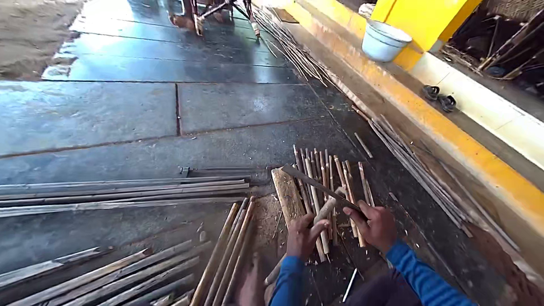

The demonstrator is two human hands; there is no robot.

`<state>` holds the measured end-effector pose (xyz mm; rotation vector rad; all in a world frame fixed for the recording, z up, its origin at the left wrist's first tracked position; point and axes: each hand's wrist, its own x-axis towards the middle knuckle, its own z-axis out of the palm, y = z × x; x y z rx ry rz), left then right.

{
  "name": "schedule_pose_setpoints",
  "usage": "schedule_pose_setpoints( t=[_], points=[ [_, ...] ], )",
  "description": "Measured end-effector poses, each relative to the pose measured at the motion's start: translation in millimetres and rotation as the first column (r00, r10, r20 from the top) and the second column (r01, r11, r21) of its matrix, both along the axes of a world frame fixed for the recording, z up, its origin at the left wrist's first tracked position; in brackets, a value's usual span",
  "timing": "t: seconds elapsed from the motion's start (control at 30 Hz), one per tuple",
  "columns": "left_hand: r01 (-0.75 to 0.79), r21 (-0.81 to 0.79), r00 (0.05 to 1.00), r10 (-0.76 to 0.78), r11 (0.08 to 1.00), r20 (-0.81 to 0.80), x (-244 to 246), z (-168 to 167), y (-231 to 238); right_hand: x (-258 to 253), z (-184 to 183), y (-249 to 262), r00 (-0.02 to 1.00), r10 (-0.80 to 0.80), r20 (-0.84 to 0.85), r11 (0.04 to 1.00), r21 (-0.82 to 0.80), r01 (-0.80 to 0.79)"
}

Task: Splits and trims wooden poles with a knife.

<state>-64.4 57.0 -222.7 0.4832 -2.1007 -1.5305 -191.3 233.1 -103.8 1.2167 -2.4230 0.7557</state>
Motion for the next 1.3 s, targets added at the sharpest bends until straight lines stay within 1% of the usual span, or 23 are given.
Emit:
schedule_pose_setpoints(
  t=[0.1,0.13,0.2,0.23,0.3,0.33,0.37,0.43,0.47,0.53,0.57,0.67,0.7,0.77,0.8,0.9,1.0,1.03,1.1,1.13,1.23,1.27,1.3],
  points=[
    [-0.009,0.017,1.0,0.008,1.0,0.026,0.0,0.5,-0.6,6.3,21.8,-3.5,0.996,0.055,0.074,0.987,-0.155,-0.043],
    [-0.011,0.026,0.999,0.01,1.0,0.033,2.3,-0.9,0.3,9.1,13.6,-1.8,0.996,0.038,0.081,0.995,-0.097,-0.03],
    [-0.023,0.041,1.0,0.023,0.999,0.001,2.0,-3.1,2.2,13.0,1.0,5.6,0.999,0.029,0.027,0.988,0.152,-0.033],
    [-0.024,0.034,0.999,0.024,0.999,-0.022,-1.3,-1.8,-1.3,13.8,3.1,5.5,0.999,0.046,0.005,0.988,0.148,-0.047],
    [-0.026,0.028,1.0,0.026,0.999,-0.011,-4.4,-0.3,-6.2,15.0,13.7,0.8,0.996,0.055,0.067,0.995,-0.082,-0.049],
    [-0.005,0.038,1.0,0.004,0.999,0.03,2.2,-2.2,-2.0,19.5,10.4,3.4,0.994,0.034,0.108,0.992,-0.126,-0.02],
    [0.015,0.043,0.999,-0.017,0.999,0.038,3.9,-2.8,-1.3,18.0,2.5,3.8,0.994,0.013,0.11,0.996,-0.088,-0.003],
    [0.047,0.074,0.999,-0.047,0.996,-0.008,2.6,-1.5,-1.4,13.5,-8.0,6.7,1.0,0.019,-0.016,0.997,0.077,-0.018],
    [0.063,0.092,0.998,-0.06,0.994,-0.036,0.4,0.6,-3.7,13.5,-2.5,6.4,0.998,0.042,-0.046,0.998,0.039,-0.04],
    [0.072,0.134,0.996,-0.063,0.988,-0.066,-1.6,4.7,-7.8,15.7,12.7,1.3,0.996,0.084,0.038,0.978,-0.195,-0.075],
    [0.074,0.154,0.996,-0.065,0.985,-0.06,3.8,3.9,-4.0,21.0,9.4,3.4,0.995,0.071,0.074,0.973,-0.227,-0.053],
    [-0.037,0.179,0.997,0.049,0.983,-0.067,6.0,4.6,2.8,16.6,-10.7,9.8,1.0,0.014,-0.016,0.997,0.076,-0.013],
    [-0.112,0.201,0.989,0.13,0.973,-0.076,3.8,8.3,2.7,16.7,-4.7,8.3,0.999,0.011,-0.038,0.998,0.056,-0.009],
    [-0.242,0.323,0.949,0.292,0.915,-0.115,3.3,15.3,3.2,20.4,12.6,-0.9,0.999,0.029,0.046,0.986,-0.166,-0.021],
    [-0.273,0.392,0.933,0.342,0.879,-0.117,9.3,14.5,8.6,26.9,11.1,0.1,0.996,0.021,0.089,0.983,-0.182,-0.005],
    [-0.282,0.448,0.917,0.376,0.848,-0.135,11.6,16.4,14.1,29.3,0.4,1.4,0.999,-0.037,-0.007,0.992,0.124,0.038],
    [-0.341,0.427,0.893,0.43,0.838,-0.13,7.1,19.8,10.3,29.3,18.0,-7.8,0.996,-0.004,0.091,0.992,-0.125,0.015],
    [-0.365,0.428,0.89,0.445,0.827,-0.101,12.5,17.8,14.2,32.7,14.0,-6.2,0.993,-0.021,0.119,0.993,-0.115,0.035],
    [-0.364,0.419,0.894,0.438,0.832,-0.094,16.8,17.7,13.7,34.6,-0.2,-5.8,0.998,-0.043,0.043,0.995,0.095,0.039],
    [-0.347,0.414,0.898,0.426,0.842,-0.113,17.8,19.6,12.6,38.5,-0.5,-5.0,1.0,-0.02,0.016,0.993,0.115,0.018],
    [-0.377,0.37,0.88,0.453,0.849,-0.141,17.2,23.5,12.0,45.4,18.2,-7.3,0.99,0.065,0.128,0.974,-0.224,-0.035],
    [-0.375,0.354,0.892,0.437,0.857,-0.115,24.1,20.4,14.1,49.1,12.2,-5.9,0.99,0.031,0.14,0.976,-0.218,0.001],
    [-0.359,0.305,0.91,0.403,0.882,-0.094,25.4,16.7,11.8,44.7,0.8,-6.9,0.995,-0.027,0.099,0.994,-0.103,0.037]
  ],
)
